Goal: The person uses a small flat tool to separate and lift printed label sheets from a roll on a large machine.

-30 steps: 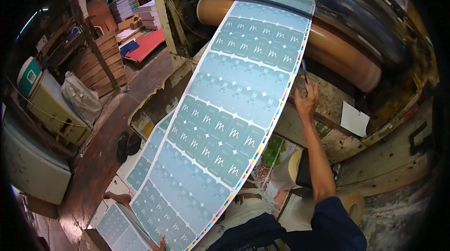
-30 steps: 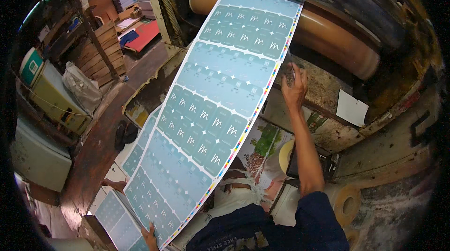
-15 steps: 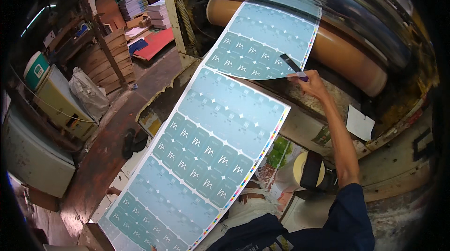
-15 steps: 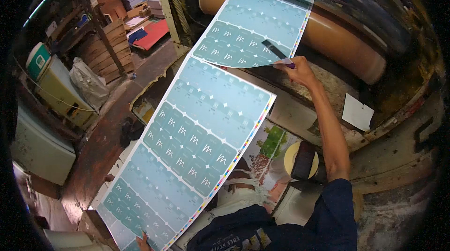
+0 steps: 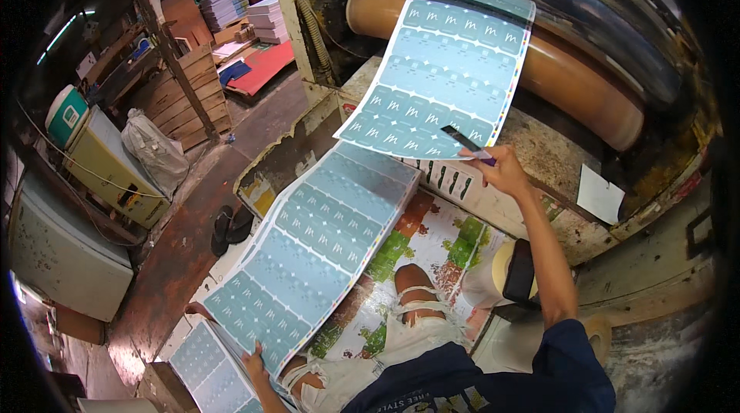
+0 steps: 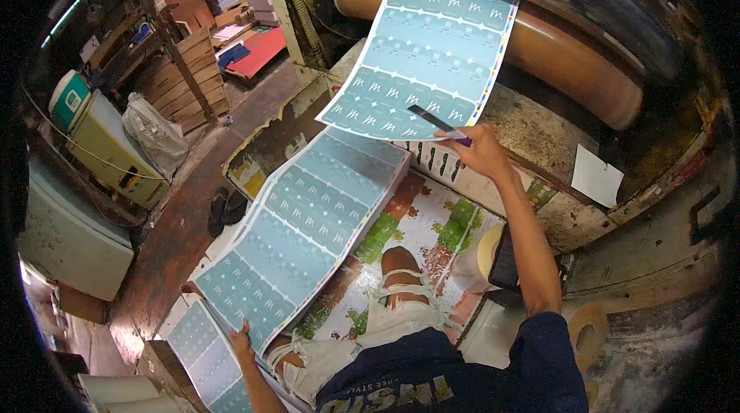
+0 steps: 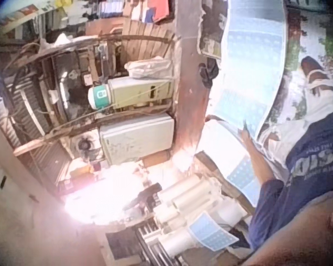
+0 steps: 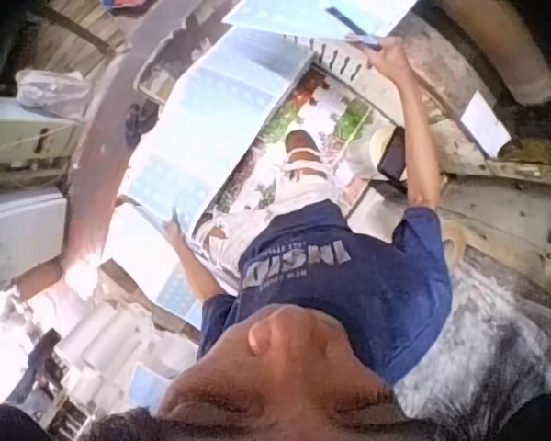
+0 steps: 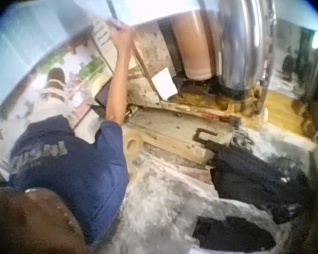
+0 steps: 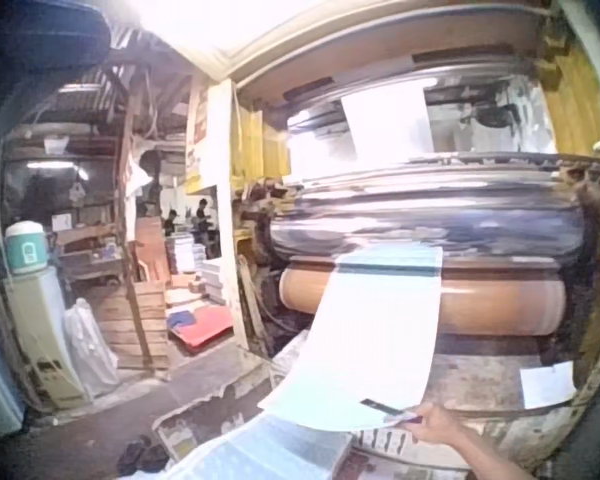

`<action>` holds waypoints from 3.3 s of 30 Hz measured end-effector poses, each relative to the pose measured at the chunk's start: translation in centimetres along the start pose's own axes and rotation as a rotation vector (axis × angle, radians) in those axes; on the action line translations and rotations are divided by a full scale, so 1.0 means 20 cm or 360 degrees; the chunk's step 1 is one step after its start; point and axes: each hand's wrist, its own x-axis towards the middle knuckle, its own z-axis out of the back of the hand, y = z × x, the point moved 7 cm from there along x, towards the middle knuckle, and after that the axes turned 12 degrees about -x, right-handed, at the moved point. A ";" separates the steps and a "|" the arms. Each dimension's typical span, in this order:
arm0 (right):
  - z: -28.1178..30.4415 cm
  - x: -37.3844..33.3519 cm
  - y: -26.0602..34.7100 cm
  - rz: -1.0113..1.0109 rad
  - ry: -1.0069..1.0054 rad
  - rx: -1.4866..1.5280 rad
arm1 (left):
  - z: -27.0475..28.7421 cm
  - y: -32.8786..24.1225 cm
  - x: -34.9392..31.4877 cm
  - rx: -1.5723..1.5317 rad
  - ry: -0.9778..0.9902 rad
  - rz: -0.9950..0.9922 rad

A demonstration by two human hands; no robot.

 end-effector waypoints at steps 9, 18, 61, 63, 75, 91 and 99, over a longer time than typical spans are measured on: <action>-0.50 -0.46 0.43 -0.0090 0.0065 0.0196 | 0.05 0.09 0.50 0.0387 0.0386 -0.0513; -0.67 -0.67 0.63 0.0075 -0.0251 0.0261 | -0.22 0.17 0.00 0.2067 0.0130 -0.0414; 0.09 -1.40 -0.90 -0.1645 -0.0270 -0.0143 | -0.93 -0.34 -0.75 -0.0445 0.0726 0.0221; 0.03 -1.51 -0.73 -0.1672 -0.0156 -0.0293 | -0.73 -0.44 -0.80 -0.0363 0.0685 0.0220; -0.22 -1.91 0.04 -0.1814 0.0196 -0.0821 | -0.12 -0.68 -1.07 -0.0249 0.0377 0.0048; -0.09 -1.64 0.21 -0.0794 -0.0593 -0.1082 | 0.20 -0.66 -0.98 -0.0056 -0.0043 0.0333; -0.08 -1.50 0.17 -0.0794 -0.0662 -0.0970 | 0.23 -0.76 -1.04 0.0135 -0.0104 0.0217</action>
